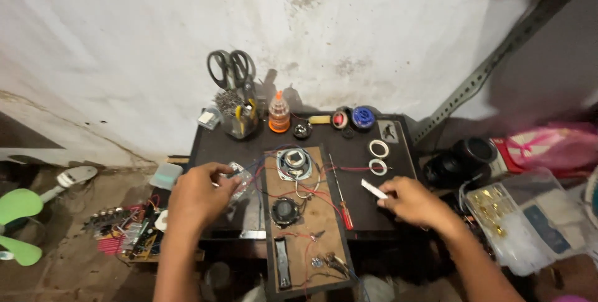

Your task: The person is soldering wires to a small electronic component on a workbench. They use a soldering iron to heat the connection points while feeding solder wire to create the joint. The workspace is cluttered with tools and electronic parts.

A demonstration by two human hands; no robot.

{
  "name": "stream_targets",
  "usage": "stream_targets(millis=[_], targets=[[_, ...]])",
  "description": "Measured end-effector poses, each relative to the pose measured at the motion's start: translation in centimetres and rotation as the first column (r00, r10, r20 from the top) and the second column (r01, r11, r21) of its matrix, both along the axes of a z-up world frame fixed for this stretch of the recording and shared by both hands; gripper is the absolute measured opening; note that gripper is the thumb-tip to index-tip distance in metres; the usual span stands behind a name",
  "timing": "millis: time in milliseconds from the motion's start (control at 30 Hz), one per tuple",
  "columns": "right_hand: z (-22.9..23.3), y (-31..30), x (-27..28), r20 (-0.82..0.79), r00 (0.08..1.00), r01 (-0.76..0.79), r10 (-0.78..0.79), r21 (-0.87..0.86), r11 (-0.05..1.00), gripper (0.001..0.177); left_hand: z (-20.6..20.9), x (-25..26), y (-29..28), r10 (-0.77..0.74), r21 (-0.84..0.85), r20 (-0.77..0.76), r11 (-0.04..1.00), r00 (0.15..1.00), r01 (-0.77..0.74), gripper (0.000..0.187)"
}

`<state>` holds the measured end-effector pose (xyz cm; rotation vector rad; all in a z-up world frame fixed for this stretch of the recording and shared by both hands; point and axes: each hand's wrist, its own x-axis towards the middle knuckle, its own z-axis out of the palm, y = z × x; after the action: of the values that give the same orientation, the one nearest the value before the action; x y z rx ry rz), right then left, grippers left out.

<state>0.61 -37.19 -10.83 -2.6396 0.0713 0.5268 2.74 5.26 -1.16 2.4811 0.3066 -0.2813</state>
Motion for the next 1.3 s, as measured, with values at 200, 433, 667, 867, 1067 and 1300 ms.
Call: stream_targets(millis=[200,433,667,867,1067,1300], targets=[[-0.9,3.5,0.2,-0.024,0.999,0.027,-0.034,-0.248,0.968,0.032,-0.7,0.1,-2.0,0.073,-0.133,0.129,0.990,0.989,-0.056,0.027],[1.8,5.0,1.9,-0.036,0.992,0.103,-0.120,-0.313,0.944,0.035,-1.8,0.3,-4.1,-0.153,-0.110,0.034,0.982,0.988,0.156,0.031],[4.0,5.8,2.2,-0.119,0.982,0.089,-0.143,-0.374,0.923,0.018,-1.3,1.5,-3.5,-0.174,-0.104,0.005,0.979,0.985,0.173,0.030],[6.6,6.6,2.8,-0.083,0.985,0.128,-0.155,-0.267,0.955,0.018,-0.9,2.2,-2.9,-0.142,-0.139,-0.025,0.981,0.990,0.137,0.028],[2.5,7.7,7.4,0.268,0.951,0.104,-0.157,0.203,0.974,0.018,-0.5,2.5,-2.9,-0.111,-0.159,-0.063,0.982,0.992,0.100,0.028],[-4.3,9.3,16.7,0.357,0.901,0.113,-0.247,0.358,0.927,0.021,-1.1,3.1,-2.8,-0.094,-0.137,-0.073,0.987,0.993,0.083,0.027]])
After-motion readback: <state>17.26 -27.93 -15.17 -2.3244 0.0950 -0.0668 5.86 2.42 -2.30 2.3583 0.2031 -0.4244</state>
